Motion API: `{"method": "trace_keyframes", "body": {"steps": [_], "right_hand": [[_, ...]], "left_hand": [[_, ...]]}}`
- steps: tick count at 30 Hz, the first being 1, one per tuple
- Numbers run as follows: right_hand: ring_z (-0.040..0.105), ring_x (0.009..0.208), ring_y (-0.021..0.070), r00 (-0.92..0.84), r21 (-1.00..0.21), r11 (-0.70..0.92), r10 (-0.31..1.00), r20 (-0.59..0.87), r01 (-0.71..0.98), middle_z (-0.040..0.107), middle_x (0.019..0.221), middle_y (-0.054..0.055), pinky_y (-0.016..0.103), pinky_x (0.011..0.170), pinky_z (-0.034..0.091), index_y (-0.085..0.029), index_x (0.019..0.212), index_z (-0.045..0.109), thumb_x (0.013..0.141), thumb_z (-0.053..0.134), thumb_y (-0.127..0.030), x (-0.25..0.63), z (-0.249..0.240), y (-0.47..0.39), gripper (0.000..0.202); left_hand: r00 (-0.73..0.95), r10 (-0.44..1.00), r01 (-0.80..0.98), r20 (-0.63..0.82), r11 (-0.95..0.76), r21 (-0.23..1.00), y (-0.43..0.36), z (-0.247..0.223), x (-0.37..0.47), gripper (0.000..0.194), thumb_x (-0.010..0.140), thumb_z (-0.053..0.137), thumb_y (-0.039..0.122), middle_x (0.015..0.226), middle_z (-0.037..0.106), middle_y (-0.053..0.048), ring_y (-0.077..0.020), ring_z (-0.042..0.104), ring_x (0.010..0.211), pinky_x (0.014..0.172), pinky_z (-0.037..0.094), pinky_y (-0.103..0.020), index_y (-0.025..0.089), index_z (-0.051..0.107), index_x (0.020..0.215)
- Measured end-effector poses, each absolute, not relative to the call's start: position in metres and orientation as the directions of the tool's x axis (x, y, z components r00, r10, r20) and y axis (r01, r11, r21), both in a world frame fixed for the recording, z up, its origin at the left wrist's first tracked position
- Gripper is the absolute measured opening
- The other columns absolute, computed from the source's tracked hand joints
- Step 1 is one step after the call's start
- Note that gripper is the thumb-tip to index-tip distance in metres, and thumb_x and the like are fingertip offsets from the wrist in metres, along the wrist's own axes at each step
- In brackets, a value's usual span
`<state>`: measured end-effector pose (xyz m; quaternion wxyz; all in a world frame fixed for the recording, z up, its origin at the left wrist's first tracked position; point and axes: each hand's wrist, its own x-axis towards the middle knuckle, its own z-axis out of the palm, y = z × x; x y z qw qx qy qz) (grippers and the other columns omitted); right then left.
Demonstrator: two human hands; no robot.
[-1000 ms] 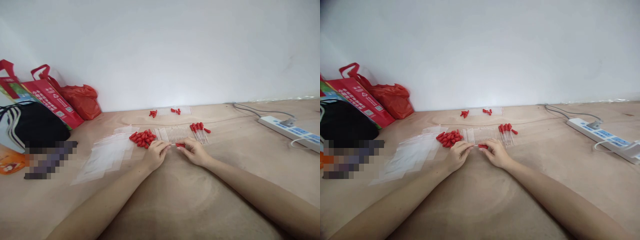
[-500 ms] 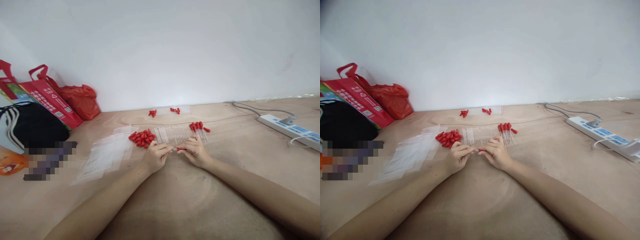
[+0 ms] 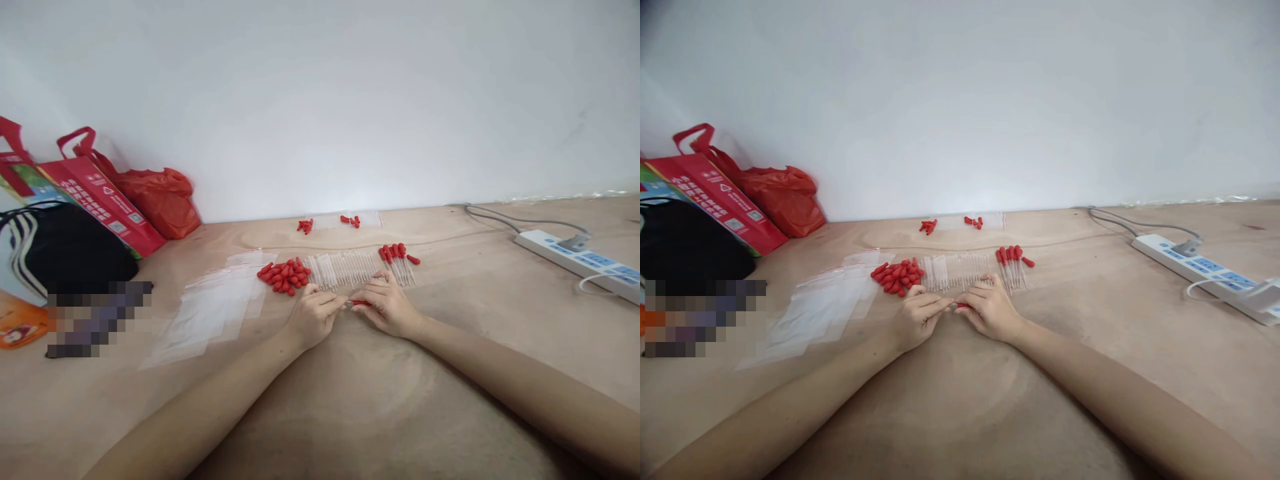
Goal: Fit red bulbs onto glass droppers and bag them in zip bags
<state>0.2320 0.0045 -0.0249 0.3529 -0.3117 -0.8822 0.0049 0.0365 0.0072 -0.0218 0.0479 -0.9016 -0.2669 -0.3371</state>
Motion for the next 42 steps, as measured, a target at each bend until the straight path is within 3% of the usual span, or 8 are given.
{"method": "trace_keyframes", "body": {"steps": [14, 17, 22, 25, 31, 34, 37, 42], "right_hand": [[0.058, 0.070, 0.0138, -0.532, -0.363, 0.773, 0.626, 0.570, 0.520, 0.066, 0.075, 0.002, 0.036, 0.080, 0.030, -0.021, 0.081, 0.060, 0.081, 0.049, -0.030, 0.226, -0.027, 0.010, 0.014], [0.058, 0.073, 0.0150, -0.429, -0.511, 0.712, 0.700, 0.571, 0.481, 0.066, 0.078, 0.003, 0.036, 0.078, 0.034, -0.021, 0.084, 0.059, 0.080, 0.051, -0.032, 0.224, -0.026, 0.011, 0.014], [0.059, 0.072, 0.0147, -0.245, -0.823, 0.539, 0.835, 0.493, 0.179, 0.064, 0.077, 0.003, 0.031, 0.068, 0.045, -0.019, 0.085, 0.056, 0.072, 0.060, -0.038, 0.219, -0.027, 0.011, 0.023], [0.058, 0.069, 0.0141, -0.187, -0.867, 0.485, 0.867, 0.461, 0.113, 0.063, 0.073, 0.002, 0.030, 0.067, 0.047, -0.019, 0.080, 0.058, 0.069, 0.061, -0.040, 0.224, -0.019, 0.022, 0.024], [0.056, 0.061, 0.0124, -0.074, -0.912, 0.365, 0.931, 0.358, 0.185, 0.059, 0.068, 0.000, 0.027, 0.057, 0.045, -0.019, 0.104, 0.050, 0.074, 0.054, -0.040, 0.268, 0.016, 0.066, 0.037], [0.053, 0.053, 0.0120, 0.029, -0.866, 0.259, 0.954, 0.299, 0.427, 0.059, 0.062, 0.001, 0.026, 0.050, 0.041, -0.017, 0.096, 0.054, 0.072, 0.054, -0.034, 0.286, 0.024, 0.084, 0.030], [0.052, 0.052, 0.0136, -0.001, -0.687, 0.184, 0.966, 0.258, 0.703, 0.060, 0.059, 0.003, 0.028, 0.052, 0.040, -0.016, 0.082, 0.062, 0.071, 0.052, -0.029, 0.290, 0.021, 0.095, 0.020], [0.059, 0.078, 0.0223, -0.072, -0.350, 0.167, 0.961, 0.267, 0.922, 0.066, 0.082, 0.006, 0.035, 0.069, 0.041, -0.021, 0.091, 0.065, 0.071, 0.048, -0.026, 0.278, 0.008, 0.106, 0.027]], "left_hand": [[0.622, 0.488, 0.539, 0.613, -0.834, 0.117, 0.009, -0.024, 0.037, 0.023, 0.085, 0.040, 0.016, 0.073, 0.068, -0.002, -0.0124, 0.060, 0.063, 0.067, 0.033, -0.031, 0.020, 0.061, 0.094], [0.565, 0.478, 0.537, 0.672, -0.832, 0.141, 0.012, -0.026, 0.038, 0.023, 0.087, 0.040, 0.018, 0.076, 0.068, -0.003, -0.0126, 0.059, 0.063, 0.068, 0.037, -0.031, 0.018, 0.060, 0.099], [0.478, 0.485, 0.526, 0.733, -0.826, 0.204, 0.014, -0.027, 0.039, 0.022, 0.086, 0.044, 0.025, 0.079, 0.067, -0.004, -0.0149, 0.058, 0.071, 0.072, 0.044, -0.030, 0.018, 0.058, 0.102], [0.435, 0.564, 0.554, 0.702, -0.782, 0.286, 0.011, -0.023, 0.039, 0.027, 0.086, 0.044, 0.029, 0.089, 0.064, -0.006, -0.0169, 0.057, 0.082, 0.078, 0.045, -0.032, 0.018, 0.053, 0.109], [0.340, 0.660, 0.603, 0.670, -0.700, 0.383, 0.010, -0.018, 0.038, 0.028, 0.084, 0.044, 0.024, 0.103, 0.050, -0.009, -0.0176, 0.052, 0.092, 0.085, 0.042, -0.034, 0.017, 0.046, 0.111], [0.374, 0.658, 0.596, 0.654, -0.710, 0.375, 0.010, -0.018, 0.039, 0.024, 0.084, 0.045, 0.023, 0.103, 0.049, -0.008, -0.0180, 0.051, 0.095, 0.087, 0.042, -0.034, 0.017, 0.048, 0.107], [0.383, 0.663, 0.597, 0.643, -0.709, 0.375, 0.010, -0.019, 0.039, 0.021, 0.083, 0.045, 0.022, 0.102, 0.049, -0.009, -0.0185, 0.051, 0.096, 0.087, 0.042, -0.034, 0.017, 0.050, 0.103], [0.396, 0.665, 0.598, 0.633, -0.710, 0.372, 0.010, -0.021, 0.038, 0.018, 0.084, 0.044, 0.023, 0.101, 0.048, -0.009, -0.0181, 0.052, 0.093, 0.084, 0.043, -0.034, 0.016, 0.053, 0.098]]}}
